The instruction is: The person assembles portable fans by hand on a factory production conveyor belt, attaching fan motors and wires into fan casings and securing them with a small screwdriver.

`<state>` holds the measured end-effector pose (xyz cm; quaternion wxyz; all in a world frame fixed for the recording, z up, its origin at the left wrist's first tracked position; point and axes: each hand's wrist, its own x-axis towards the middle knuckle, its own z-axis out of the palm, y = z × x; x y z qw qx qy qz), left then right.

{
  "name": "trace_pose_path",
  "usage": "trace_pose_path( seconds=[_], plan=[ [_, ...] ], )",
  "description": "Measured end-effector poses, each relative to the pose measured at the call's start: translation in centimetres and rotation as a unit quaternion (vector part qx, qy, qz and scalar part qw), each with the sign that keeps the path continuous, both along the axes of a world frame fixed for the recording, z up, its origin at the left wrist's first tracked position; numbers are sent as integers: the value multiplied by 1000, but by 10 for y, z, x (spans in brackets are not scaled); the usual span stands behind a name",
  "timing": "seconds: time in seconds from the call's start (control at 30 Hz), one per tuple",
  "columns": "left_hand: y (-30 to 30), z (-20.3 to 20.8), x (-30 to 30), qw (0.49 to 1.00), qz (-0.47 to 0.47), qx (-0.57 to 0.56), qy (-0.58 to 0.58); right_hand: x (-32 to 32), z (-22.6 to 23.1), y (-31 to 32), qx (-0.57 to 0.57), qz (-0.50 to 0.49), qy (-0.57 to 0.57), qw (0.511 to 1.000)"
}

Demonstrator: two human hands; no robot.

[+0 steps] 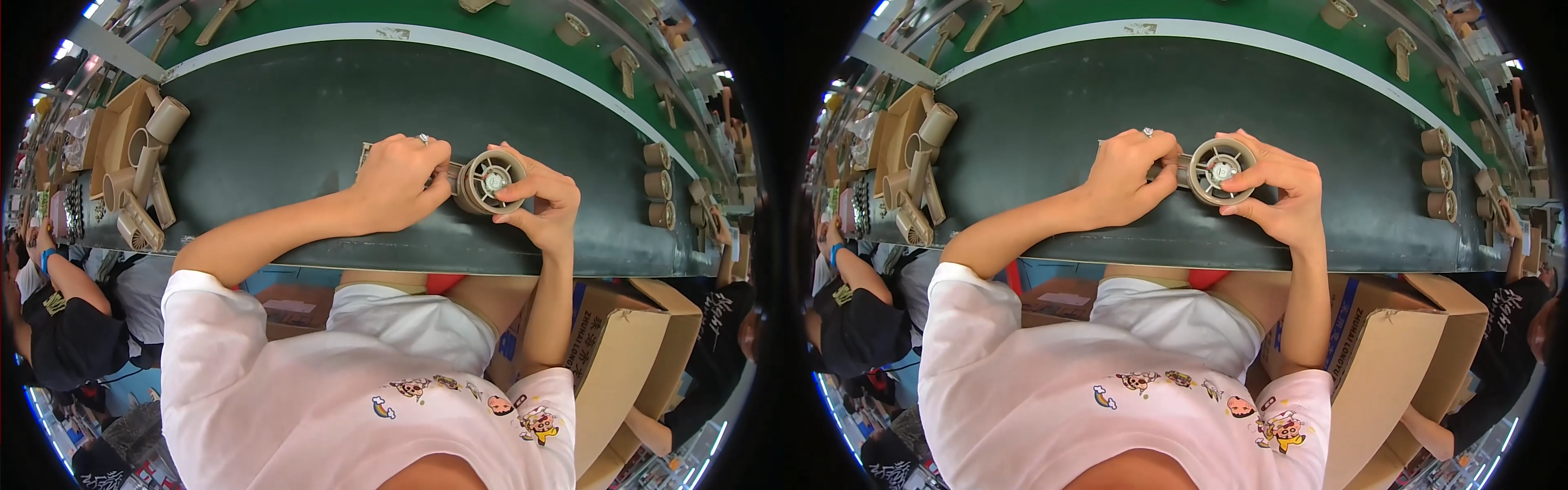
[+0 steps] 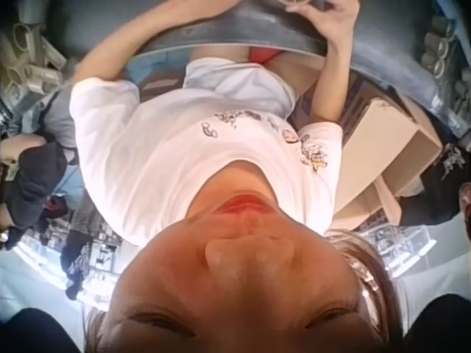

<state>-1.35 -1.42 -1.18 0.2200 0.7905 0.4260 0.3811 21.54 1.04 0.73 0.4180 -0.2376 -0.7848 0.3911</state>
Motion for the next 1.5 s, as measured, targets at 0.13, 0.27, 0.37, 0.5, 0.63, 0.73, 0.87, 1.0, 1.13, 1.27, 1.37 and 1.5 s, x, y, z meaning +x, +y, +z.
trace_pose_path(
  seconds=[0.13,0.27,0.37,0.5,0.63,0.73,0.87,1.0,1.13,1.27,1.37,1.5],
  plan=[
    [-2,-3,-9,1000,-18,-9,-1,-5,-5,-3,8,14,29,999],
    [1,2,-17,998,-44,-20,31,1,-11,-15,-74,-14,46,996],
    [9,11,-27,994,-58,-55,80,5,-16,-15,-61,-28,-8,998],
    [23,20,-41,988,-123,-36,90,1,-10,-15,34,-59,-67,995],
    [28,15,-45,983,-159,-61,68,-1,-14,-22,27,-86,-64,994],
    [26,14,-46,982,-162,-62,70,1,-13,-24,26,-80,-68,994],
    [16,14,-47,989,-125,-37,66,5,-11,-29,75,-83,-86,990],
    [19,17,-63,996,7,-51,75,6,-8,-38,103,-123,-90,983],
    [76,-5,-101,961,272,-11,47,5,-11,-39,117,-150,-85,978],
    [190,-12,-115,906,417,70,-19,1,-19,-37,172,-161,-133,963],
    [267,-24,-135,855,479,178,-90,-3,-23,-36,188,-154,-133,961],
    [296,-9,-100,842,469,236,-125,3,-25,-40,157,-183,-112,964]
  ],
)
